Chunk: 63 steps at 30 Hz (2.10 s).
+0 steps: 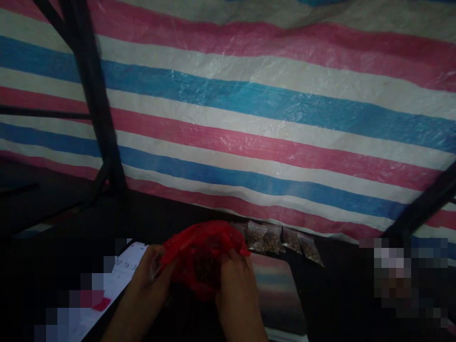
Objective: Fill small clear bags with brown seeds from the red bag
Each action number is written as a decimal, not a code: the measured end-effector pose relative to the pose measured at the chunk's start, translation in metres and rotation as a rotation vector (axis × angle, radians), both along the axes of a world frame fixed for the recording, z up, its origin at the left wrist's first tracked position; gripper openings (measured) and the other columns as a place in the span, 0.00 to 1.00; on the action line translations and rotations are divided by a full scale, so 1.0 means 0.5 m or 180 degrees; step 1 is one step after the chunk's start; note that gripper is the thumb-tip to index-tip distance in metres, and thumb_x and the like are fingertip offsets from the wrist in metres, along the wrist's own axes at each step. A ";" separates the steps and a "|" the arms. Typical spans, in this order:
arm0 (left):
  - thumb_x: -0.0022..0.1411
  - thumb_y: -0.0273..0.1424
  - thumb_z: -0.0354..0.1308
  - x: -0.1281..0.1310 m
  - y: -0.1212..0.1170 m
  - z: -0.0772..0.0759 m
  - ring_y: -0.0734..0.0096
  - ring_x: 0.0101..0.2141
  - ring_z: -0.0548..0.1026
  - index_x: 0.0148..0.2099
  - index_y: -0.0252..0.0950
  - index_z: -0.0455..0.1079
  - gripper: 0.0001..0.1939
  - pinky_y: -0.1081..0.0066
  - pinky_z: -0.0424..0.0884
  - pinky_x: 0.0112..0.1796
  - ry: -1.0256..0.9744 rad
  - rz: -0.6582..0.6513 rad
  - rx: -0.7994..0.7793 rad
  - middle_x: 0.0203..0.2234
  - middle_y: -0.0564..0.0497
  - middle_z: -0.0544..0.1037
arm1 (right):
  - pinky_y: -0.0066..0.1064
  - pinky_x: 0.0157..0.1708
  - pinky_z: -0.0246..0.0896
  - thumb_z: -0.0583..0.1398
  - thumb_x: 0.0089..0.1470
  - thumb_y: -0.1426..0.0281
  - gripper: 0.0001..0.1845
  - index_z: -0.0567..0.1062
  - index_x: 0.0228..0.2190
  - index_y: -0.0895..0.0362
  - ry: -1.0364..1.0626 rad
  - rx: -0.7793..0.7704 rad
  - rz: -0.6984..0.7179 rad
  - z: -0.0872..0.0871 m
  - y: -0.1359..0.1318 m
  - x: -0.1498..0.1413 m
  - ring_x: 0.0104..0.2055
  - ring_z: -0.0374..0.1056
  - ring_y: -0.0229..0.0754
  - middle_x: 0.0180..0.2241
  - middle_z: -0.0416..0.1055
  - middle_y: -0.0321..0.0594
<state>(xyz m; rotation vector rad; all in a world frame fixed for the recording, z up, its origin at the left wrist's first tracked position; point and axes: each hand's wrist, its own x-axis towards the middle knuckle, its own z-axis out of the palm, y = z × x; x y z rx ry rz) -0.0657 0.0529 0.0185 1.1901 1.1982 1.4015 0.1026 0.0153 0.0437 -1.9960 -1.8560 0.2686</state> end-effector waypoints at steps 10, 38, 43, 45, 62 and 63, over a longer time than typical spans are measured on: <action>0.52 0.45 0.67 0.049 -0.029 -0.008 0.54 0.30 0.82 0.41 0.43 0.62 0.21 0.59 0.76 0.32 0.0204 -0.0146 -0.0782 0.28 0.52 0.80 | 0.45 0.64 0.60 0.55 0.51 0.88 0.35 0.82 0.54 0.52 0.0287 0.0153 0.0214 -0.013 -0.002 -0.012 0.60 0.71 0.54 0.57 0.79 0.42; 0.66 0.37 0.59 -0.024 -0.008 -0.059 0.58 0.38 0.78 0.45 0.43 0.74 0.08 0.61 0.74 0.39 0.1644 -0.0201 0.0802 0.38 0.48 0.79 | 0.38 0.58 0.64 0.61 0.51 0.80 0.24 0.81 0.47 0.48 0.2163 0.0025 0.0637 0.075 -0.024 -0.027 0.54 0.74 0.46 0.48 0.80 0.36; 0.63 0.32 0.54 -0.019 -0.012 -0.062 0.55 0.39 0.80 0.42 0.41 0.73 0.08 0.56 0.77 0.41 0.1591 -0.0529 0.0791 0.39 0.44 0.80 | 0.36 0.54 0.67 0.58 0.50 0.87 0.26 0.82 0.44 0.51 0.1482 -0.0036 0.0871 0.076 -0.023 -0.067 0.50 0.75 0.45 0.48 0.76 0.39; 0.63 0.34 0.53 -0.019 -0.013 -0.060 0.51 0.42 0.81 0.44 0.40 0.73 0.10 0.52 0.77 0.44 0.1555 -0.0590 0.0704 0.40 0.42 0.81 | 0.36 0.55 0.67 0.56 0.51 0.88 0.28 0.82 0.46 0.52 0.1382 -0.0026 0.0960 0.074 -0.020 -0.072 0.52 0.74 0.44 0.50 0.74 0.41; 0.62 0.40 0.61 -0.018 -0.038 -0.001 0.50 0.50 0.81 0.51 0.37 0.74 0.18 0.56 0.78 0.51 0.0252 -0.0934 0.0155 0.49 0.40 0.83 | 0.35 0.60 0.65 0.52 0.56 0.87 0.28 0.82 0.48 0.53 0.0851 0.0745 0.1595 0.084 -0.018 -0.090 0.56 0.74 0.43 0.52 0.81 0.40; 0.62 0.39 0.61 -0.017 -0.039 0.001 0.51 0.50 0.81 0.52 0.37 0.74 0.19 0.56 0.78 0.51 0.0113 -0.0977 0.0134 0.50 0.41 0.82 | 0.35 0.60 0.65 0.52 0.56 0.87 0.29 0.82 0.48 0.52 0.0831 0.0721 0.1548 0.084 -0.019 -0.090 0.56 0.74 0.43 0.53 0.80 0.39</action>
